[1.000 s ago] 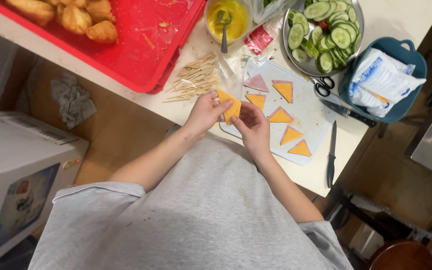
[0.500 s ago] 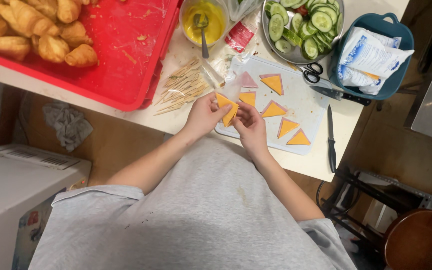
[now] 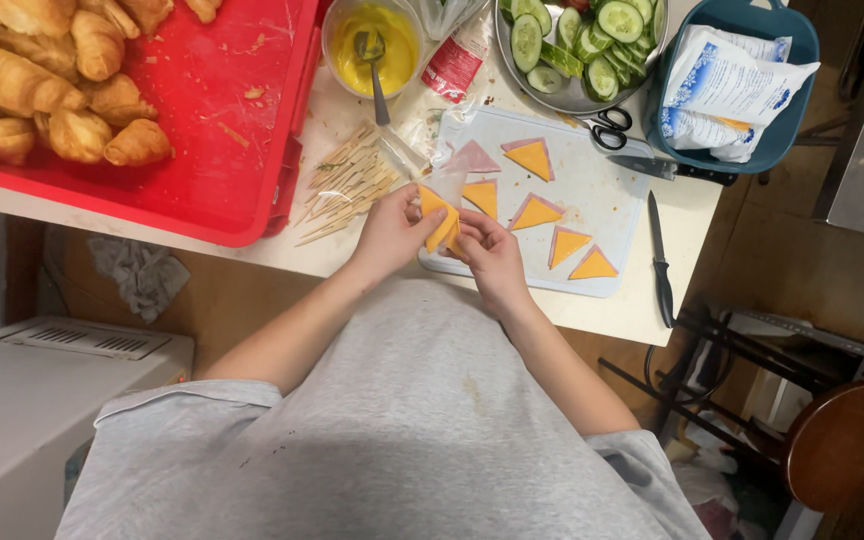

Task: The person assembles small appetizers by layering triangular slices of cheese and ham on a cutting board. They then insert wooden skewers through cherry tomatoes and place them on the board. The person handles cheese, ham, tomatoes, and skewers throughout the clip.

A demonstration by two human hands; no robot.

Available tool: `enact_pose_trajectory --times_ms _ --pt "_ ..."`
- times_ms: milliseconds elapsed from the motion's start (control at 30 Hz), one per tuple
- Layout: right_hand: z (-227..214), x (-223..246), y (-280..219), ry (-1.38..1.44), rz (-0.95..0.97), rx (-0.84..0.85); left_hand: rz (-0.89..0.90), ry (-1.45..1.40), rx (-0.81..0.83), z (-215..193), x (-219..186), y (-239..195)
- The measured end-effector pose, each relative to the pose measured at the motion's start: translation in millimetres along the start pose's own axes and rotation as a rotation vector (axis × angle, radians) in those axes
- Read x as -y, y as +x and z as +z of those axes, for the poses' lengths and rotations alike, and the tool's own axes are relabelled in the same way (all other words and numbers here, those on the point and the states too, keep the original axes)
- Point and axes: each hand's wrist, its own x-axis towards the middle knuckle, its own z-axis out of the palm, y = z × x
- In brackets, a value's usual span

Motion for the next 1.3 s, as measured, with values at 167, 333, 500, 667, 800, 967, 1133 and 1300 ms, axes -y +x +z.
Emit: enact_pose_trajectory --times_ms 167,333,500,667,800,967,1133,1300 --pt "-2.6 1.9 7.1 0.074 0.086 -0.025 -0.019 -0.028 0.012 -6.6 4.7 8.4" --pt "-21.1 -8.1 24.4 0.091 0.134 -0.076 -0.071 -0.185 0.052 -25.5 15.0 21.4" --pt "-58.0 -6.8 62.3 -0.141 0.03 -0.139 -0.115 -0.362 0.025 -50.1 22.5 33.5" --pt "-73.9 1.6 110.6 -0.321 0.022 -0.152 -0.116 -0.367 -0.019 -61.9 23.0 44.3" --pt "-67.5 4.8 136.9 -0.453 0.08 -0.133 -0.135 -0.37 -0.017 -66.1 21.5 49.8" --pt "-61.0 1.9 155.9 -0.667 0.02 -0.168 -0.169 -0.364 -0.032 -70.7 22.9 52.8" --pt "-60.9 3.4 156.8 -0.457 0.114 -0.179 -0.168 -0.366 -0.042 -72.1 24.0 54.0" --pt "-57.3 5.7 153.8 -0.636 0.057 -0.211 -0.186 -0.372 -0.023 -69.5 25.5 55.6"
